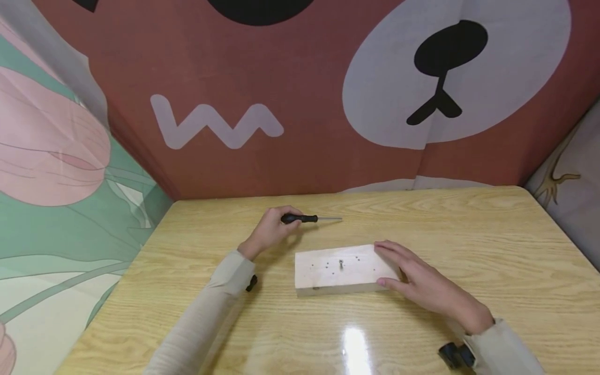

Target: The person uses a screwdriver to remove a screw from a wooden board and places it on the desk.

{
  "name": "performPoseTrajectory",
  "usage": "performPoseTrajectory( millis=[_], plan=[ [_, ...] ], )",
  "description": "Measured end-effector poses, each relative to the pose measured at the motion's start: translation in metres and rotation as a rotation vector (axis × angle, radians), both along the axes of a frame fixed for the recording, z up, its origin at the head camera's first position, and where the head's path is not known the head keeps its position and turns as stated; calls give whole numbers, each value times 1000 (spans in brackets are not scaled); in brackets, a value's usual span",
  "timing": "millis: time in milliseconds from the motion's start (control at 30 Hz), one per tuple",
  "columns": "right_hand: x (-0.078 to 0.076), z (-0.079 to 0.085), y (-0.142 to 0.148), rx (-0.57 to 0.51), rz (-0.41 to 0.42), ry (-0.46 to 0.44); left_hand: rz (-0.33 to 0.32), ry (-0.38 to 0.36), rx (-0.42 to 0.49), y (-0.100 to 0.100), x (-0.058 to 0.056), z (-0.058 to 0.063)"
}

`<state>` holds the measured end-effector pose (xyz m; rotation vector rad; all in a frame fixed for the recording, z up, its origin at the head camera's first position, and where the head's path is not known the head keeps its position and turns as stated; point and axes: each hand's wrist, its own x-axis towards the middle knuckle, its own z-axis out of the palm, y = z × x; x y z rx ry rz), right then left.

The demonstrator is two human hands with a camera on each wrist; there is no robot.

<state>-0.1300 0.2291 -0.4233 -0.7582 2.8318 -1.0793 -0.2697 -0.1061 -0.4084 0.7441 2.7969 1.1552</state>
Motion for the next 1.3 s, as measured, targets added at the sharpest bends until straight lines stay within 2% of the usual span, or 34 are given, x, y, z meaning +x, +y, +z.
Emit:
performPoseTrajectory(
  millis=[400,800,1300],
  plan=[
    [0,-1,0,-10,14,12,12,10,146,1,4,2],
    [1,-1,0,-11,21,8,17,44,221,0,8,6],
    [0,0,1,-8,5,-9,5,41,307,5,16,15]
  ],
)
